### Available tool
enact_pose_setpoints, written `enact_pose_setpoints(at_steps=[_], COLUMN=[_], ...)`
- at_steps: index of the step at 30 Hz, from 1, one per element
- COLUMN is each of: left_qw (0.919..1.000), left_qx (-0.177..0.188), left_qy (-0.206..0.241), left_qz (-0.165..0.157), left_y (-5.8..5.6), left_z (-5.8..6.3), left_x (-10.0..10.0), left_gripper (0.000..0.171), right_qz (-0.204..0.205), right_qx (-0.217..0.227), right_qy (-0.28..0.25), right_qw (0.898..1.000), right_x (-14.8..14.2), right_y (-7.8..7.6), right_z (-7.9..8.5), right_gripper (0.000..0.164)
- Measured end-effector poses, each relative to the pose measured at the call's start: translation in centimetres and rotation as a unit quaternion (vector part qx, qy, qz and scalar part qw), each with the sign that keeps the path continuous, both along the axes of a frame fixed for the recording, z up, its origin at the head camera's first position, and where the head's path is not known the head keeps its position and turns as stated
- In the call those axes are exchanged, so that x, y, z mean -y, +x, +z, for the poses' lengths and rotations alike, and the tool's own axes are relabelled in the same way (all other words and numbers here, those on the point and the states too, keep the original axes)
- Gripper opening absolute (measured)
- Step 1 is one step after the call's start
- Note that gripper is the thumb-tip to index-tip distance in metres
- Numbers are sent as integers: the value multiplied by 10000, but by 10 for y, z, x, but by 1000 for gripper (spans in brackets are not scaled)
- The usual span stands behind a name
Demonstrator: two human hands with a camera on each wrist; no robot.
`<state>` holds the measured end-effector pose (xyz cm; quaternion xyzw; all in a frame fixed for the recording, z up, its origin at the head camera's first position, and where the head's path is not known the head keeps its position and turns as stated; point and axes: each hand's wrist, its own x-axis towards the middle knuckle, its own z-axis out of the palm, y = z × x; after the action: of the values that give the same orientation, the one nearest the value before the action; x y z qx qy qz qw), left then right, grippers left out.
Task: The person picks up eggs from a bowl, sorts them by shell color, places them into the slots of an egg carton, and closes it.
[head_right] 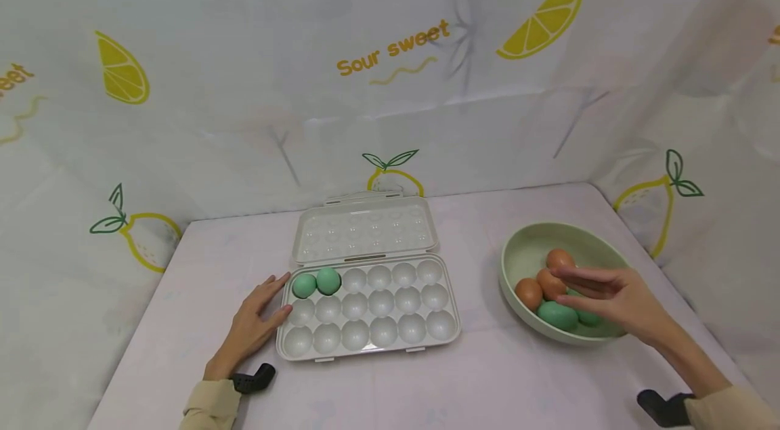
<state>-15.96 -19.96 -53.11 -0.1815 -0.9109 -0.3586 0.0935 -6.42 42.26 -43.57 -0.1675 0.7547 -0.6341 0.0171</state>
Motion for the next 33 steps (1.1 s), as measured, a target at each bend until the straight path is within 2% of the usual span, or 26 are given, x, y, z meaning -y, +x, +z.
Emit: enact_pose_setpoints(at_steps=[4, 8, 11, 19, 28, 33], left_qw=[10000, 10000, 10000, 9999, 9998, 9998], left_qx=[31, 47, 82, 143, 200, 191], left_qy=[-23, -3, 22, 20, 34, 23], left_qz=[12, 9, 14, 22, 10, 44], left_y=[0, 0, 1, 1, 1, 2], left_z=[1, 1, 2, 2, 2, 2], left_x=[0, 0, 0, -1, -2, -1], left_gripper=[62, 62, 62, 62, 63, 63], right_qz=[-70, -346, -319, -70, -118, 7], right_qx=[0, 73, 165, 28, -564, -562], right_qy=[540, 1501, 1757, 1874, 2161, 2244], right_qw=[9985, 9880, 9838, 9823, 9747, 9729], right_x=[-6, -5, -4, -3, -2, 0], right_y=[0, 1, 0, -2, -3, -6], right_z=[-2, 0, 0, -7, -12, -14], right_gripper=[50, 44, 41, 39, 39, 41])
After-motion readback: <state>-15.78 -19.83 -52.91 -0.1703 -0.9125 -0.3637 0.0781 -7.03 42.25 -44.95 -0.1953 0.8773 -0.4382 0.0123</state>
